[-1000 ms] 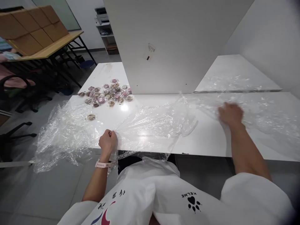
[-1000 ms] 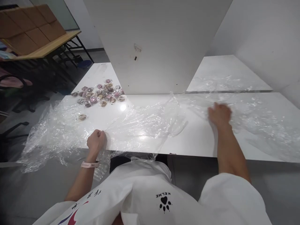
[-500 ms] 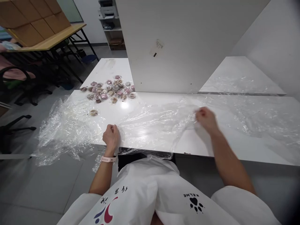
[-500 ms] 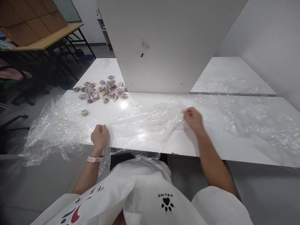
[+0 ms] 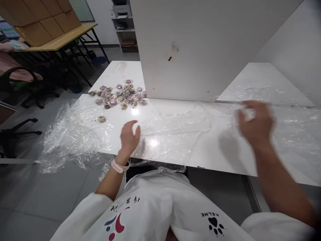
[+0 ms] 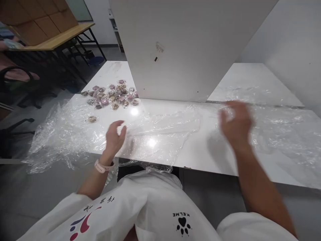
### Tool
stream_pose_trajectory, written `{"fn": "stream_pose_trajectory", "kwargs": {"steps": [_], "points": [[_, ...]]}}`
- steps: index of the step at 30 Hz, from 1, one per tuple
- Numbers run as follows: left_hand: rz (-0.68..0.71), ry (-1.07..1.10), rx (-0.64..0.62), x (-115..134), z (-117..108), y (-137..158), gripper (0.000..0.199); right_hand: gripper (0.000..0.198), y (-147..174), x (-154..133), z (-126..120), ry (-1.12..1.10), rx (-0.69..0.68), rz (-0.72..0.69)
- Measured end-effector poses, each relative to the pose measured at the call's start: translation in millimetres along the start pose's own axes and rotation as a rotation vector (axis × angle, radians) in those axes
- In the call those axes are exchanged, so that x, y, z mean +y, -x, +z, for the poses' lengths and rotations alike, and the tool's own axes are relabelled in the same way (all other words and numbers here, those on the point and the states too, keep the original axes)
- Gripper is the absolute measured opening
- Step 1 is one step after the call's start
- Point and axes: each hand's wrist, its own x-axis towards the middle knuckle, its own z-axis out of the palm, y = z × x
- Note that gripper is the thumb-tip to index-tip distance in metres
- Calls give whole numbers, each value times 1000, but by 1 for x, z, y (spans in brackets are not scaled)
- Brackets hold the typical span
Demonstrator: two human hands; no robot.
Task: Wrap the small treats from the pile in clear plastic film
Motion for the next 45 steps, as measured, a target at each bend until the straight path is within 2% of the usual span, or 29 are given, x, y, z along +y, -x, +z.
{"fn": "stream_pose_trajectory", "kwargs": {"steps": [1,3,5,7,9,11,13,14,15,17,19,20,22,25,29,33,35,37,39,40,42,45], "points": [[84,64,-135,6,10,-10,42,49,12,-31,28,-94,22,-71],[197,60,-368,9,34,-33,42,46,36,-78,84,-200,-244,-257],[197,-56,-420,2,54,-57,45,48,53,-95,126,-172,-397,-349],[133,-152,-366,-11,63,-82,41,45,57,-84,151,-118,-438,-367],[40,-183,-253,-23,61,-105,37,41,48,-59,161,-71,-393,-327],[-17,-189,-88,-32,52,-128,36,40,34,-34,161,-49,-333,-287],[-10,-230,49,-38,41,-154,37,42,21,-19,160,-49,-298,-278],[4,-264,53,-41,37,-168,44,42,17,-16,160,-52,-290,-283],[12,-301,6,-44,33,-181,55,42,15,-15,160,-51,-282,-286],[-10,-349,-185,-50,30,-205,76,42,15,-17,161,-40,-269,-290],[-24,-340,-356,-54,32,-220,85,42,17,-20,162,-31,-258,-298],[-12,-325,-398,-55,35,-222,84,42,18,-21,163,-27,-254,-303],[43,-297,-409,-57,43,-216,71,42,19,-22,163,-17,-242,-312],[123,-317,-341,-58,57,-194,48,42,18,-21,163,1,-224,-316],[164,-308,-227,-63,64,-179,54,41,17,-18,165,6,-211,-323],[92,-131,-76,-69,40,-197,72,41,18,-18,166,6,-193,-341],[56,-72,50,-65,22,-202,73,41,18,-18,165,12,-188,-343],[126,-4,192,-52,10,-190,68,41,17,-18,164,12,-189,-345],[328,93,247,-32,13,-158,58,41,14,-15,164,5,-199,-355],[458,140,206,-20,20,-134,55,41,11,-13,165,1,-208,-363],[711,156,31,2,45,-80,55,41,4,-9,168,-5,-229,-376],[890,5,-306,26,82,-11,56,41,-5,-9,169,-14,-256,-374]]}}
